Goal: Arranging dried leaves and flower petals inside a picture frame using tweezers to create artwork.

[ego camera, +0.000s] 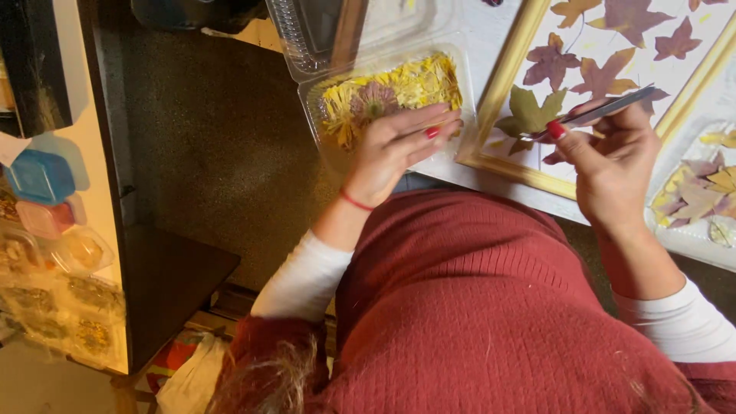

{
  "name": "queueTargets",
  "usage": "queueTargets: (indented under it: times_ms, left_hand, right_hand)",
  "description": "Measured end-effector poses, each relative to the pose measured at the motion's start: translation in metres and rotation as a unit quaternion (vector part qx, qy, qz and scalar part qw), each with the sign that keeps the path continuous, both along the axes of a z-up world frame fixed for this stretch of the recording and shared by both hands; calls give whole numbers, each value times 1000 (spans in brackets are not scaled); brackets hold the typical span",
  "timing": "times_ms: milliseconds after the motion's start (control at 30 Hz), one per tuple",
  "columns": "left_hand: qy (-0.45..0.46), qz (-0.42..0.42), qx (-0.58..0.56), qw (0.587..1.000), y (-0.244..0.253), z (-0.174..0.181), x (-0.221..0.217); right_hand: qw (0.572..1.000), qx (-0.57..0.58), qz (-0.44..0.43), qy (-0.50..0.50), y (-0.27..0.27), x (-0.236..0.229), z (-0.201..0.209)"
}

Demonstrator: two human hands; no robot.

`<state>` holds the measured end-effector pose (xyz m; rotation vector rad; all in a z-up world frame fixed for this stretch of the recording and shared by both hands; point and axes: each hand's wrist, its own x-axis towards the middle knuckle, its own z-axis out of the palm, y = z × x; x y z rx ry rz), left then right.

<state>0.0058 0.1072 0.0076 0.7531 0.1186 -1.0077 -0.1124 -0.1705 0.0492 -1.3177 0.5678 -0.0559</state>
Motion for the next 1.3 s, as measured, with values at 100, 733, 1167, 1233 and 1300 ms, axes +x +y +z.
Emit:
queueTargets:
  times_ms: [100, 733, 1167, 1233, 1300]
  left_hand:
    - [-22, 35, 92, 995, 26, -13, -11]
    - [-562, 1, 522, 642, 57, 19, 18]
    - [-630, -211, 532, 524, 42, 17, 69]
    - [-633, -202, 537, 521, 41, 14, 66]
    - [-633, -193, 543, 517, 40, 9, 62]
  right_hand:
    - [998, -18, 38, 38, 21, 15, 0]
    - [993, -33, 52, 102, 81, 8, -18]
    - [993, -42, 9, 114, 73, -14, -2]
    - [992, -45, 8, 118, 75, -12, -5]
    - [991, -46, 10, 123, 77, -8, -7]
